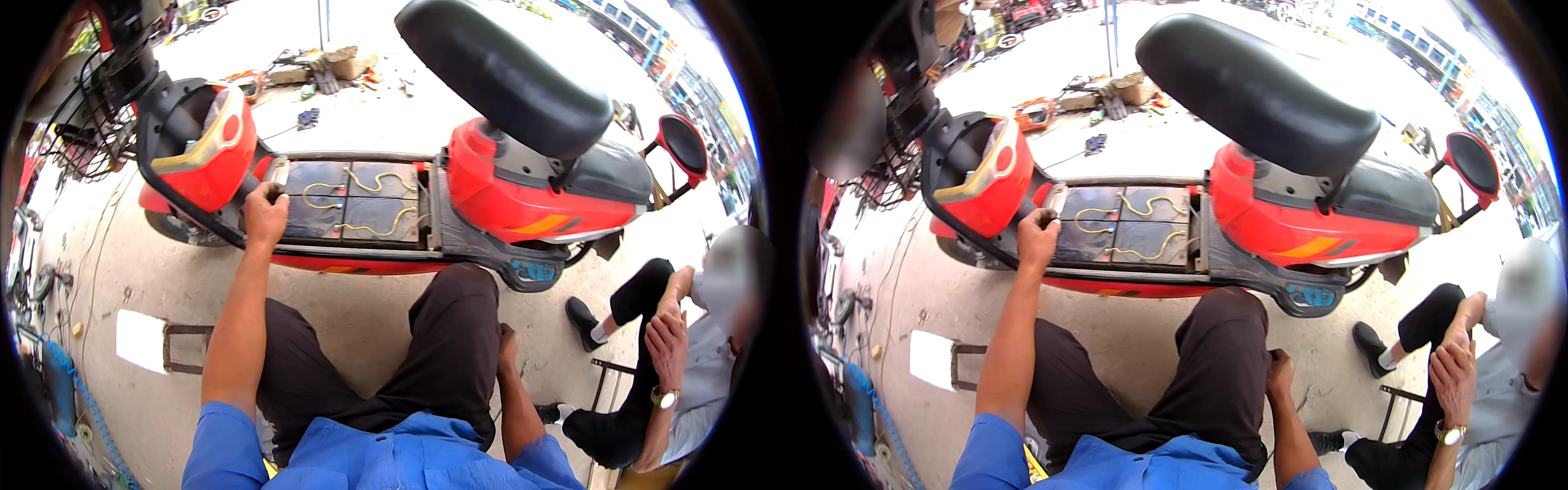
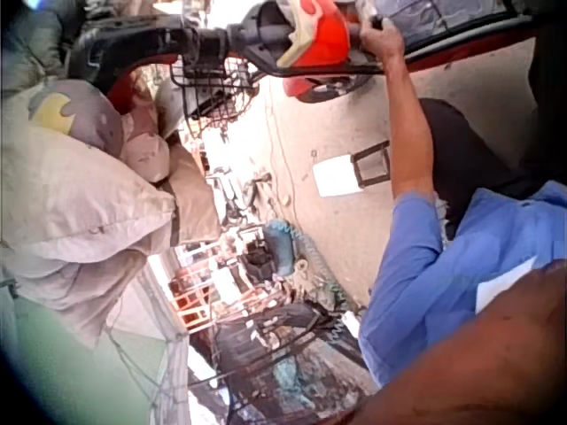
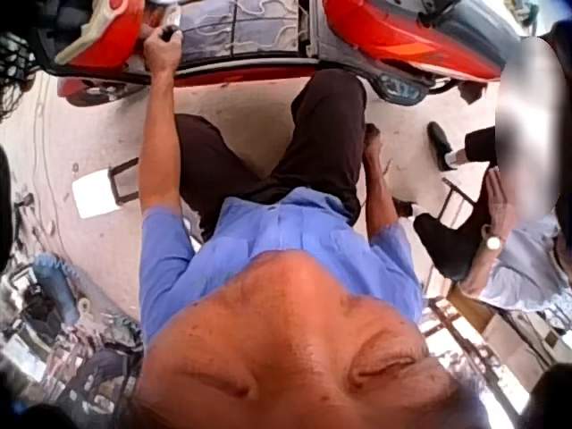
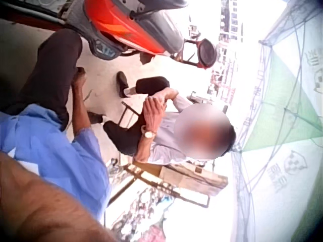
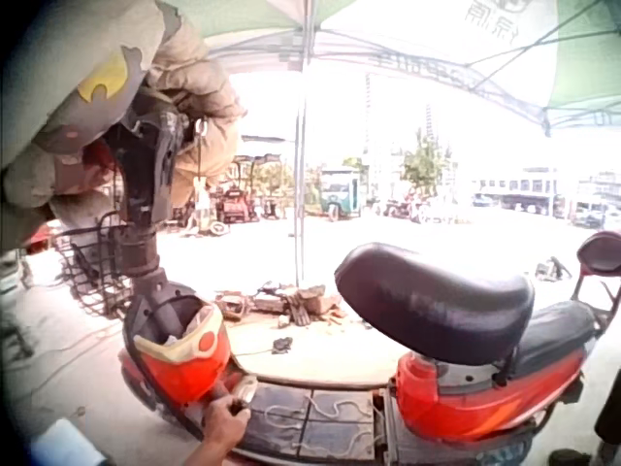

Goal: The person works on the battery compartment of a red electric scooter. They use pliers to adjust or cut wires connected to the batteries while another person sits nearby observing.

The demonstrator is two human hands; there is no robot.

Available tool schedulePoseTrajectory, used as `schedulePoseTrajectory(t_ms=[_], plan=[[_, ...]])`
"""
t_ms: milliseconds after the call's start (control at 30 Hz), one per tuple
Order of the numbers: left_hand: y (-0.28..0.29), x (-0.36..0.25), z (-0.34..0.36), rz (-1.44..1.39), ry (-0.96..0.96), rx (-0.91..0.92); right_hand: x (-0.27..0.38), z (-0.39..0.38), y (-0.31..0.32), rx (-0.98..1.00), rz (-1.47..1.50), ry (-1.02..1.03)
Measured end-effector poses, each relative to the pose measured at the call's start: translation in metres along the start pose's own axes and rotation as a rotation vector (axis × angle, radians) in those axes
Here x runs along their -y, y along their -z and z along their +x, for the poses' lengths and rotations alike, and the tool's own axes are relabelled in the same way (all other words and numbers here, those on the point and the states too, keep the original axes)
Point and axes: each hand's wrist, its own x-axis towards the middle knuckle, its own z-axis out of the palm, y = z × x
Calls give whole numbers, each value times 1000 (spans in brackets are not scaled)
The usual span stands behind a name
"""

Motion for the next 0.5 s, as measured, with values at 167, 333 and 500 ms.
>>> schedulePoseTrajectory(t_ms=[167, 333, 500], plan=[[-3, 6, 3, 1, -64, 27, 2, -9, -5, -70, 6, 94], [-10, 2, 0, -3, -92, 50, 5, -17, 0, -79, -10, 65], [-2, 10, 5, -12, -97, 47, 6, -19, -1, -66, -10, 88]])
